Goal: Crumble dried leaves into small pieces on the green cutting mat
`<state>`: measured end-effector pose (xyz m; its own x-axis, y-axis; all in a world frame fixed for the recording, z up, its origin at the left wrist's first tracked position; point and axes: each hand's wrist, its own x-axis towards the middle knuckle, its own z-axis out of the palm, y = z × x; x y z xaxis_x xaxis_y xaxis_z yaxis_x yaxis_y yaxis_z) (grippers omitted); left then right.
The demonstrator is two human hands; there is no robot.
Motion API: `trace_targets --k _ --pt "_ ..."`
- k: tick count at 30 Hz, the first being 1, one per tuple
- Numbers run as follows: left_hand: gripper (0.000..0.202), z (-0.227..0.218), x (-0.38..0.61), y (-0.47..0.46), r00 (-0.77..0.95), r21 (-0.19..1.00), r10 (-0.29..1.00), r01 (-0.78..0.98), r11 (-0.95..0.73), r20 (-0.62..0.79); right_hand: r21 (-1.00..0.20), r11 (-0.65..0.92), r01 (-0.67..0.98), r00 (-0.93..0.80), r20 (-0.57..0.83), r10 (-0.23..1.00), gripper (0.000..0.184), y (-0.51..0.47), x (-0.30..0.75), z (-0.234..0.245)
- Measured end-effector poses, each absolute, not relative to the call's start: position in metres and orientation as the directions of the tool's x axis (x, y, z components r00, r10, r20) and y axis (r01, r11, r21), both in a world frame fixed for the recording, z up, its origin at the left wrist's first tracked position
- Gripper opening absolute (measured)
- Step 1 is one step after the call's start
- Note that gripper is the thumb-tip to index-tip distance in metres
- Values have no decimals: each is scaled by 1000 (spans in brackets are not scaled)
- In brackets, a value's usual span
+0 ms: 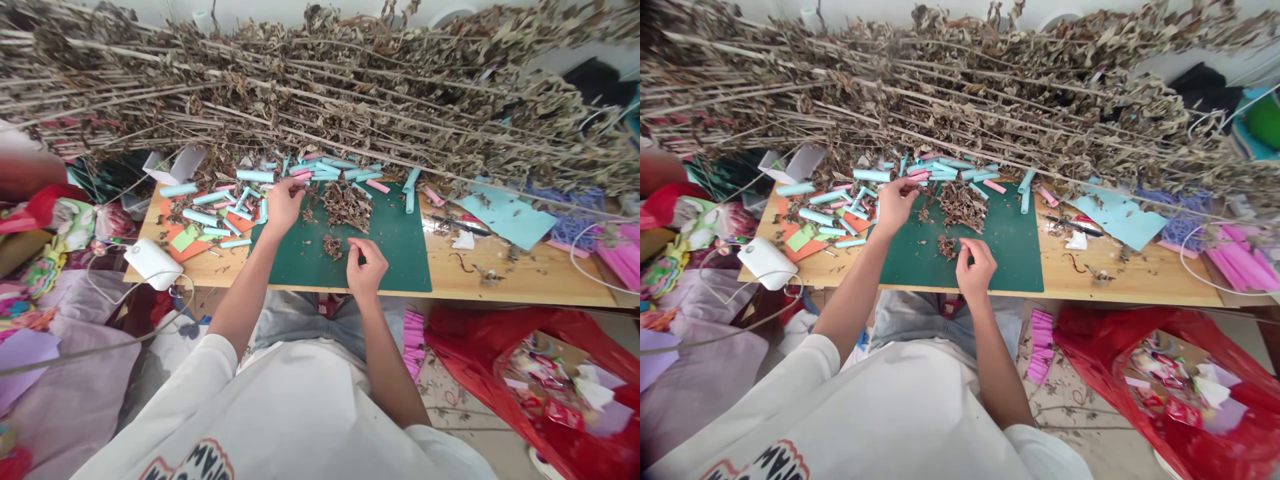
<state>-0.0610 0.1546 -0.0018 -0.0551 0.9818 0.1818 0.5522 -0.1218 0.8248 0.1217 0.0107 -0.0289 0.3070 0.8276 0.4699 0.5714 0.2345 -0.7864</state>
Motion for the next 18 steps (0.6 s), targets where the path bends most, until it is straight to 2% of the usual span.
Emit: trace_targets --k 6,11,15,18 --pt "17 4 -61 154 -81 954 974 233 -190 214 -784 219 581 331 474 816 24 11 123 -32" --pt "16 19 -61 140 -162 972 963 127 -197 216 -775 234 587 332 494 803 24 7 120 -30" --pt "18 27 -57 110 -135 989 980 22 -146 148 -766 306 566 330 550 767 21 4 114 -8" --pt "20 28 -50 82 -60 996 997 -78 -53 48 -782 340 522 277 533 799 32 9 109 15"
